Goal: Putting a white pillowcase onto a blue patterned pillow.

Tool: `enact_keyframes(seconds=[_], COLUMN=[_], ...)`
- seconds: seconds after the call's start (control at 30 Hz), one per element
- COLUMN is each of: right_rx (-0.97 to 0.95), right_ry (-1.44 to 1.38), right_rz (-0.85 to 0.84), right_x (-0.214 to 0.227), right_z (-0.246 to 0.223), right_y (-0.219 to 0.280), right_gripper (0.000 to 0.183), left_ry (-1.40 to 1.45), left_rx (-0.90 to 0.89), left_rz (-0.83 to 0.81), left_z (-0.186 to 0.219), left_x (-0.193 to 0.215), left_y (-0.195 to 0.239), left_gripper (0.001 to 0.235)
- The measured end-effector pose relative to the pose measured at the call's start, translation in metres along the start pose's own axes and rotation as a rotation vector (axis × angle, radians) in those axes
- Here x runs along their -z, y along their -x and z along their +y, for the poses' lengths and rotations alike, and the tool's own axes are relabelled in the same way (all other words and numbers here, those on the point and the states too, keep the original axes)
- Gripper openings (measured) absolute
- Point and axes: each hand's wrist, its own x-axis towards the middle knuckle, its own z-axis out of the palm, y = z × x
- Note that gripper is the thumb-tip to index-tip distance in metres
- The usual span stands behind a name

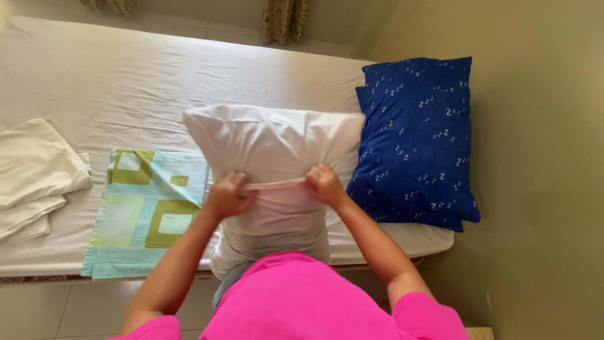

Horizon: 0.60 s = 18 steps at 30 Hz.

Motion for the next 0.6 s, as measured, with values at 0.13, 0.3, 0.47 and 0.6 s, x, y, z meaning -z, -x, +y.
enact_keyframes(seconds=[0.13,0.3,0.47,0.6], right_rx=[0.196,0.222,0.263,0.122], right_ry=[-0.101,-0.055,-0.007,0.002], right_rz=[-0.19,-0.081,0.061,0.019], right_x=[0.009,0.02,0.019,-0.002], right_z=[-0.047,-0.051,-0.05,-0.014], right_y=[0.006,0.023,0.046,0.051], right_gripper=[0.018,0.016,0.026,0.026], left_ry=[-0.041,-0.093,-0.107,-0.006], left_rx=[0.055,0.0,0.046,0.169], left_rz=[0.029,0.129,0.316,0.28], left_z=[-0.044,-0.072,-0.07,-0.091], left_x=[0.016,0.024,0.001,-0.035], left_y=[0.006,0.021,-0.003,-0.004], left_gripper=[0.05,0.044,0.029,0.017])
